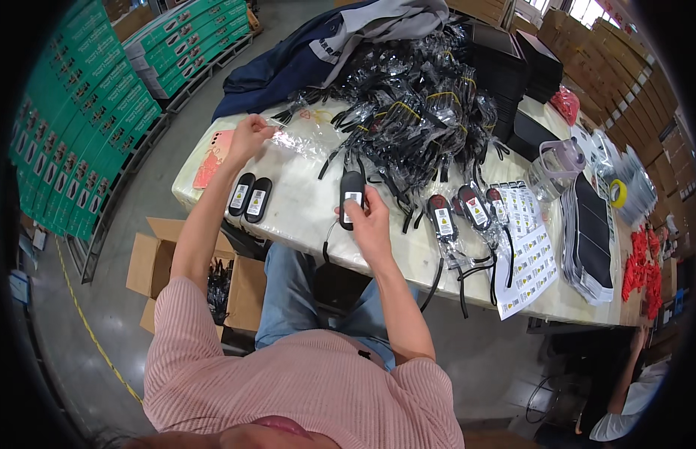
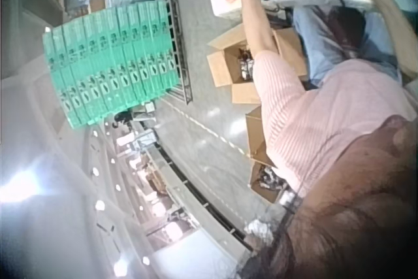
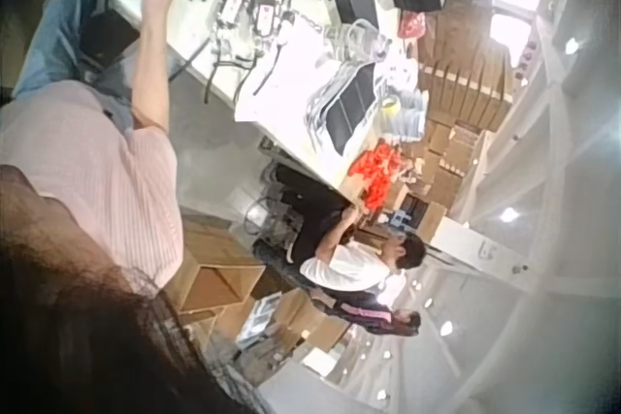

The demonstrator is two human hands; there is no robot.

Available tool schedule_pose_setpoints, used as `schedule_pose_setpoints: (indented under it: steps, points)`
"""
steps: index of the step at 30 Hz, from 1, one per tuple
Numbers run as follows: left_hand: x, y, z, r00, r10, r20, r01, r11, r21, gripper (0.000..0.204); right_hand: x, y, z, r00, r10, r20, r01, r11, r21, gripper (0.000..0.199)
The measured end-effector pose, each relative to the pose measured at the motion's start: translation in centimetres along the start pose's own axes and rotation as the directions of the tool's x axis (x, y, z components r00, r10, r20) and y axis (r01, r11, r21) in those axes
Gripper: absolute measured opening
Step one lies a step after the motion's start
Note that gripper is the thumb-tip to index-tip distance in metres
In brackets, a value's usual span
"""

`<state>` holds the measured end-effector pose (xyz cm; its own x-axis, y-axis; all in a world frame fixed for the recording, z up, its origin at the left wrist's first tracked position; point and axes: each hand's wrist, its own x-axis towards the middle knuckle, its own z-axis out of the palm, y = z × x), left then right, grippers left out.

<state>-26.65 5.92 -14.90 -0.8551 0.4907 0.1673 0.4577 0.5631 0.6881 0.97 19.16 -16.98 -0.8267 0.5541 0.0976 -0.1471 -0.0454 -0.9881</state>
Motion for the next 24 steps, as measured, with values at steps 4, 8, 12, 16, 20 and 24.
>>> schedule_pose_setpoints:
  steps: [4,8,12,16,20,24]
  points:
    - [-4.4,2.7,-2.7,1.0,0.015,-0.013,-0.02,0.781,-0.624,0.016,-0.2,-0.3,-0.4,0.997,0.057,0.054,-0.072,0.944,0.322,0.03]
    - [-7.9,5.1,-4.3,0.997,0.076,0.016,-0.041,0.695,-0.717,0.012,-1.0,-1.0,0.2,0.991,0.019,0.131,-0.049,0.971,0.232,0.033]
    - [-10.0,6.0,-5.3,0.989,0.113,0.095,-0.003,0.659,-0.752,0.014,-1.7,-1.4,1.4,0.987,-0.075,0.143,0.059,0.991,0.116,0.043]
    - [-10.8,6.7,-5.7,0.982,0.13,0.137,0.026,0.627,-0.778,0.016,-2.2,-1.6,1.4,0.98,-0.061,0.187,0.037,0.991,0.127,0.053]
    - [-11.2,6.9,-5.5,0.983,0.124,0.136,0.041,0.572,-0.819,0.017,-2.4,-1.7,1.3,0.967,-0.037,0.252,-0.006,0.986,0.168,0.058]
    - [-11.2,6.7,-4.9,0.987,0.115,0.108,0.04,0.482,-0.875,0.017,-2.6,-2.0,1.2,0.965,-0.003,0.263,-0.055,0.976,0.212,0.06]
